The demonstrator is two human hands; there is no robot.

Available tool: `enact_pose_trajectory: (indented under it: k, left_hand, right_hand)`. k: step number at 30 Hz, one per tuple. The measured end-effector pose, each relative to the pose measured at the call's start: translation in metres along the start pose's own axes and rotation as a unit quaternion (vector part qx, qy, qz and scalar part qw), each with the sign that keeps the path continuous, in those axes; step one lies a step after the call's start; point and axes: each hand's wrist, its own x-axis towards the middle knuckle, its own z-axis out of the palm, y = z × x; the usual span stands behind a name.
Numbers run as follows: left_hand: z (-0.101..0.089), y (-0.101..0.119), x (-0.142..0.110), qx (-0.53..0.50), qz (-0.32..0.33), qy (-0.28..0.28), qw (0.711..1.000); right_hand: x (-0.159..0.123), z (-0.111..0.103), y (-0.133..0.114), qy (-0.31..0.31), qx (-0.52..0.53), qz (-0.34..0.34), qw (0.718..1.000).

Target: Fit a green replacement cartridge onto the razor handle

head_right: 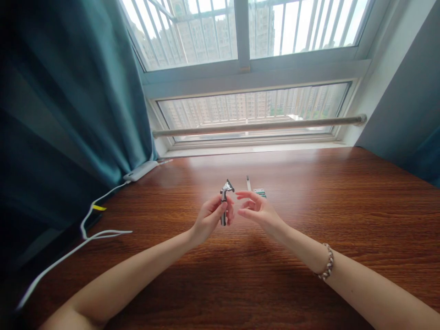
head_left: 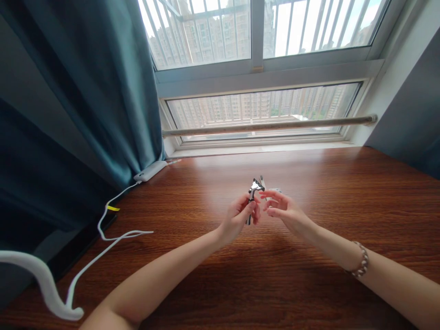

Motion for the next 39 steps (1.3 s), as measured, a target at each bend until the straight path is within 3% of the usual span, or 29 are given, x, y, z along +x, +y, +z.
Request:
enact_pose_trajectory:
  k: [3, 9, 19, 25, 39]
  left_hand:
    - [0.0, -0.003, -0.001, 0.014, -0.049, -0.031, 0.998]
    - [0.002, 0.001, 0.0, 0.035, -0.113, -0.074, 0.99]
    - [-0.003, -0.007, 0.002, -0.014, -0.149, -0.082, 0.985]
    - [-0.001, -0.002, 0.002, 0.02, -0.168, -0.059, 0.984]
    - [-0.002, 0.002, 0.004, 0.03, -0.194, -0.066, 0.978]
  right_hand:
    - [0.002, -0.006, -0.009, 0.001, 0.051, -0.018, 0.999]
    - [0.003, -0.012, -0.012, -0.039, 0.079, 0.008, 0.996]
    - [0.003, -0.013, -0.011, -0.061, 0.065, 0.002, 0.996]
    - [0.004, -0.013, -0.007, -0.051, 0.052, 0.001, 0.997]
    - [0.003, -0.011, -0.009, -0.056, 0.057, 0.009, 0.997]
